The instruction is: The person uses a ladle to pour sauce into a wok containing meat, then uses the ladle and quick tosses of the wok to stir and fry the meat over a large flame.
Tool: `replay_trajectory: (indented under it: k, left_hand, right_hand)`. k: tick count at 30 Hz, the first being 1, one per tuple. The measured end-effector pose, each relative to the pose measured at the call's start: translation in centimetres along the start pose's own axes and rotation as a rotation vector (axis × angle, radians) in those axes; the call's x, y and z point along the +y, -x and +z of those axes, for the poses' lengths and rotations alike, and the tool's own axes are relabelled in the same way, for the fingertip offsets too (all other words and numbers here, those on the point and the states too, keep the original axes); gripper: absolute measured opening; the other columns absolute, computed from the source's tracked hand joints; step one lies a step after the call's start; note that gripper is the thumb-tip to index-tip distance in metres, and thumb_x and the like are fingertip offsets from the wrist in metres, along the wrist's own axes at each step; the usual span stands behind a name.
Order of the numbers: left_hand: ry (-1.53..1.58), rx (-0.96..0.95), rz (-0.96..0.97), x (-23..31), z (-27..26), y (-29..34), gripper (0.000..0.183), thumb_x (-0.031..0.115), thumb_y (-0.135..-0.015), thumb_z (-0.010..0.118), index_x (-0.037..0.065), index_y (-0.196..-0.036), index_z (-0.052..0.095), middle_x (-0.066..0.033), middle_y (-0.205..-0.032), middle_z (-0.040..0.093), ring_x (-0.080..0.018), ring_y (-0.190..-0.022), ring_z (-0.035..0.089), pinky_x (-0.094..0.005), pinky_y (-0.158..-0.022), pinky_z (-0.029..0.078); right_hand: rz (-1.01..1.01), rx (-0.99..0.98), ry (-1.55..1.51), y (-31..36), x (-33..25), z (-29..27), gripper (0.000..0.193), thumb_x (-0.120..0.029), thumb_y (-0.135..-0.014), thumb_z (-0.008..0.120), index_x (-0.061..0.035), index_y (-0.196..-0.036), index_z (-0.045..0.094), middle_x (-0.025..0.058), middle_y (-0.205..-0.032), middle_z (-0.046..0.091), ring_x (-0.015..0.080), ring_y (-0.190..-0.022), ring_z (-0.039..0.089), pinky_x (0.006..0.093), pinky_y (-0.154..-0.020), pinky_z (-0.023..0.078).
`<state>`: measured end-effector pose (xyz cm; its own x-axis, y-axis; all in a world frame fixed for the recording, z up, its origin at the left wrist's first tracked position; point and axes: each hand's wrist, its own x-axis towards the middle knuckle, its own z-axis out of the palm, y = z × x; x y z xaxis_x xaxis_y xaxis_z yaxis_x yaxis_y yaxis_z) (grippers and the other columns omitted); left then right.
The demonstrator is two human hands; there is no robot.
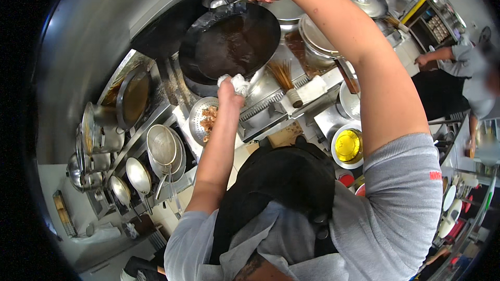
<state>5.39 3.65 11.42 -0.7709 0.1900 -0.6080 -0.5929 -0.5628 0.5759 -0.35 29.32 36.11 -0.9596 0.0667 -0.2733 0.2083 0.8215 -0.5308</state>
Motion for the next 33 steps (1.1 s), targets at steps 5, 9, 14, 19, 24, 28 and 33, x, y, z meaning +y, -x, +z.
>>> replay_trajectory:
  k: [5,9,14,19,24,28,33]
  left_hand:
    - [-0.053,-0.081,-0.023,0.8,3.7,1.8,0.015,0.015,-0.094,0.041,0.009,-0.092,0.055,-0.007,-0.081,0.062,-0.0233,-0.069,0.063,-0.0414,-0.06,0.054]
    - [-0.093,-0.145,-0.022,0.3,6.7,3.4,0.015,0.015,-0.093,0.042,0.009,-0.094,0.056,-0.007,-0.083,0.063,-0.0239,-0.07,0.064,-0.0413,-0.06,0.055]
    - [-0.102,-0.199,-0.03,-1.2,10.1,4.7,0.016,0.017,-0.093,0.043,0.009,-0.093,0.056,-0.0067,-0.083,0.064,-0.0241,-0.069,0.064,-0.0422,-0.059,0.055]
    - [-0.105,-0.255,-0.065,-2.5,11.9,3.7,0.017,0.019,-0.094,0.042,0.01,-0.09,0.055,-0.0069,-0.08,0.063,-0.0238,-0.066,0.063,-0.0415,-0.058,0.055]
    - [-0.139,-0.289,-0.063,-3.8,13.2,3.3,0.02,0.02,-0.095,0.039,0.009,-0.089,0.054,-0.0066,-0.079,0.062,-0.0245,-0.064,0.062,-0.0413,-0.054,0.054]
    - [-0.201,-0.325,-0.047,-4.7,13.7,3.2,0.019,0.02,-0.095,0.04,0.008,-0.091,0.054,-0.0073,-0.08,0.062,-0.0253,-0.064,0.062,-0.0431,-0.053,0.054]
    - [-0.216,-0.253,0.011,-5.2,13.7,3.2,0.017,0.019,-0.094,0.041,0.007,-0.096,0.054,-0.0094,-0.082,0.063,-0.0267,-0.066,0.063,-0.0452,-0.052,0.055]
  right_hand:
    - [0.013,-0.086,0.444,4.7,-0.9,-4.9,0.011,-0.013,-0.071,0.061,-0.007,-0.066,0.068,0.0093,-0.059,0.063,0.0196,-0.053,0.06,0.0371,-0.048,0.047]
    - [0.041,-0.037,0.379,7.5,0.3,-6.6,0.014,-0.013,-0.074,0.059,-0.006,-0.067,0.068,0.0098,-0.059,0.062,0.0218,-0.053,0.06,0.0387,-0.048,0.048]
    - [0.147,0.038,0.226,9.0,3.1,-7.5,0.016,-0.016,-0.075,0.062,-0.0037,-0.066,0.067,0.0107,-0.058,0.061,0.0237,-0.051,0.058,0.0399,-0.046,0.047]
    - [0.145,0.082,0.276,11.8,3.3,-8.3,0.019,-0.016,-0.076,0.062,-0.0026,-0.064,0.066,0.0115,-0.058,0.061,0.0231,-0.05,0.058,0.0401,-0.045,0.046]
    - [0.256,0.091,0.098,12.8,6.2,-9.0,0.02,-0.015,-0.078,0.06,-0.0037,-0.062,0.065,0.0098,-0.057,0.061,0.0211,-0.047,0.056,0.0385,-0.044,0.045]
    - [0.18,0.096,0.151,12.4,8.8,-8.9,0.019,-0.015,-0.079,0.059,-0.0024,-0.065,0.066,0.0093,-0.056,0.06,0.0196,-0.046,0.056,0.0374,-0.044,0.045]
    - [0.202,0.15,0.065,13.9,9.3,-8.8,0.016,-0.013,-0.076,0.061,-0.0021,-0.065,0.066,0.0103,-0.056,0.06,0.0197,-0.047,0.056,0.0368,-0.044,0.044]
